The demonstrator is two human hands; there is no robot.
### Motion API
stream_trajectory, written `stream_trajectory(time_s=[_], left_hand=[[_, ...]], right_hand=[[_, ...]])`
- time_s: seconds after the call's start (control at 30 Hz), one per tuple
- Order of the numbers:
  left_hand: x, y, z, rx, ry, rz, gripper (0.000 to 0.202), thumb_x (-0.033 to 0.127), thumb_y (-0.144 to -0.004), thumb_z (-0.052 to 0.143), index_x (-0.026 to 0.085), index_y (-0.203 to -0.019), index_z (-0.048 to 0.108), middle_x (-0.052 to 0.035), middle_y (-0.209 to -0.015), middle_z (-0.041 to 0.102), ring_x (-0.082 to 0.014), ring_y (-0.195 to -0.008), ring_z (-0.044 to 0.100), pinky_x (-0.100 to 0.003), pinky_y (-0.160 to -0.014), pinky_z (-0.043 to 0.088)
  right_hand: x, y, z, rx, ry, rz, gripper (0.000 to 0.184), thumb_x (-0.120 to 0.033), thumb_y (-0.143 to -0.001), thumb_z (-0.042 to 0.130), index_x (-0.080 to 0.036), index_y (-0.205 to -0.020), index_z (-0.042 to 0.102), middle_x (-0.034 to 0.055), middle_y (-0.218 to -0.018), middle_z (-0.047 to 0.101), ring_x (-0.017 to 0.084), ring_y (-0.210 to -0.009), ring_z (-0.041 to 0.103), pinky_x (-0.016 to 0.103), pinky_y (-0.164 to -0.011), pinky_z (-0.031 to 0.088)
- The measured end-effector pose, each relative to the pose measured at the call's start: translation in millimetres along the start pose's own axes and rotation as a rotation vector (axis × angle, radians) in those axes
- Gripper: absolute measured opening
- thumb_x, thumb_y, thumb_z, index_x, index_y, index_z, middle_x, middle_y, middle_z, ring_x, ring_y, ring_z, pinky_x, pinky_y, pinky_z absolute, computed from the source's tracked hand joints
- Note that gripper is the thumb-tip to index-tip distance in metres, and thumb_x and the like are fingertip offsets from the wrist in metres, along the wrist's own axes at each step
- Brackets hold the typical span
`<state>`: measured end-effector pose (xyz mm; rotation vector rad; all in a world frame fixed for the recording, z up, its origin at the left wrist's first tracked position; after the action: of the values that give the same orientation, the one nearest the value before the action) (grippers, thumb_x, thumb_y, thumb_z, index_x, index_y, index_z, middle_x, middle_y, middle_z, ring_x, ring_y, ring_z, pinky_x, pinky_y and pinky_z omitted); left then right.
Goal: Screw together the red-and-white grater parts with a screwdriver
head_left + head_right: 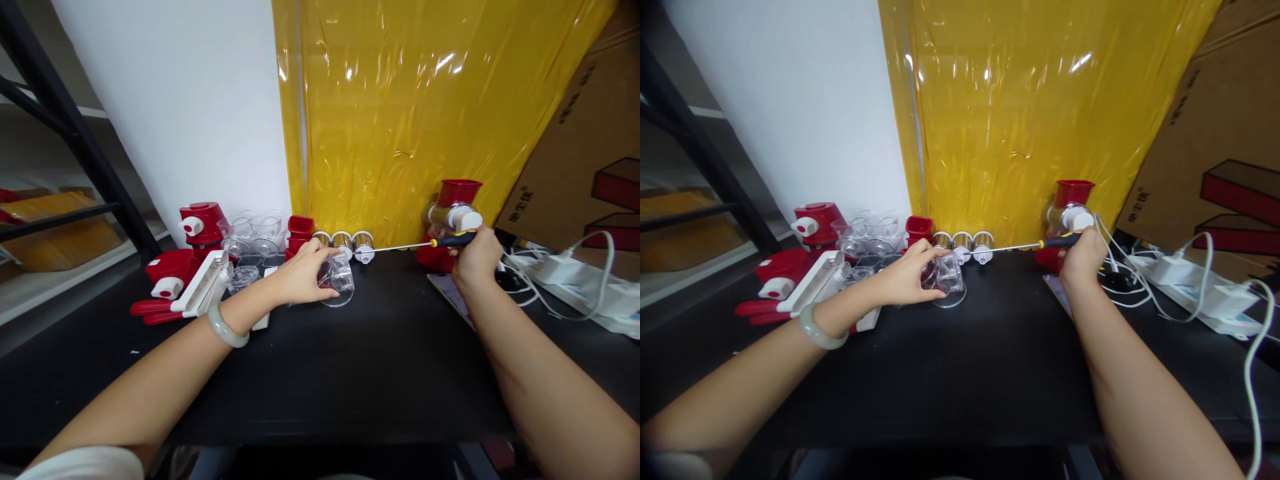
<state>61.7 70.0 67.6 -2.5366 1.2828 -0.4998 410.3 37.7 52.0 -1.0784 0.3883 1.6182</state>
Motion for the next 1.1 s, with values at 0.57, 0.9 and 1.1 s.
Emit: stream_trajectory(time_s=[0.57, 0.9, 1.1], left_hand=[[9, 2, -2.4, -0.036, -0.074, 0.032, 0.078, 0.046, -0.072, 0.075, 0.015, -0.137, 0.045, -0.0122, -0.117, 0.049, -0.0309, -0.114, 0.051, -0.045, -0.099, 0.047], [12, 2, -5.0, -0.028, -0.127, 0.046, 0.07, 0.044, -0.073, 0.074, 0.016, -0.132, 0.049, -0.0112, -0.114, 0.059, -0.0299, -0.104, 0.053, -0.042, -0.089, 0.048], [12, 2, -3.9, -0.031, -0.128, 0.047, 0.072, 0.045, -0.072, 0.075, 0.016, -0.133, 0.048, -0.0117, -0.114, 0.058, -0.0297, -0.102, 0.053, -0.041, -0.086, 0.048]], right_hand=[[5, 2, 1, -0.045, 0.041, -0.022, 0.021, -0.019, -0.09, 0.041, -0.017, -0.07, 0.049, -0.0038, -0.059, 0.05, 0.009, -0.043, 0.046, 0.019, -0.033, 0.038], [7, 3, 1, -0.046, 0.046, 0.008, 0.02, -0.023, -0.089, 0.044, -0.018, -0.071, 0.049, -0.0041, -0.059, 0.05, 0.008, -0.043, 0.045, 0.018, -0.033, 0.035], [5, 4, 2, -0.052, 0.04, 0.0, 0.021, -0.02, -0.089, 0.042, -0.018, -0.071, 0.05, -0.003, -0.06, 0.05, 0.009, -0.044, 0.046, 0.019, -0.034, 0.037]])
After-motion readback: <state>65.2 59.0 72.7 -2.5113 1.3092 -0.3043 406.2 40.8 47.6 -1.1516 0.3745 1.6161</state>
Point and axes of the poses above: each hand's wrist, its own y-axis away from the middle knuckle, its own z-axis out of the palm, x = y × z, the point moved 6 cm from there along -y, towards the middle knuckle
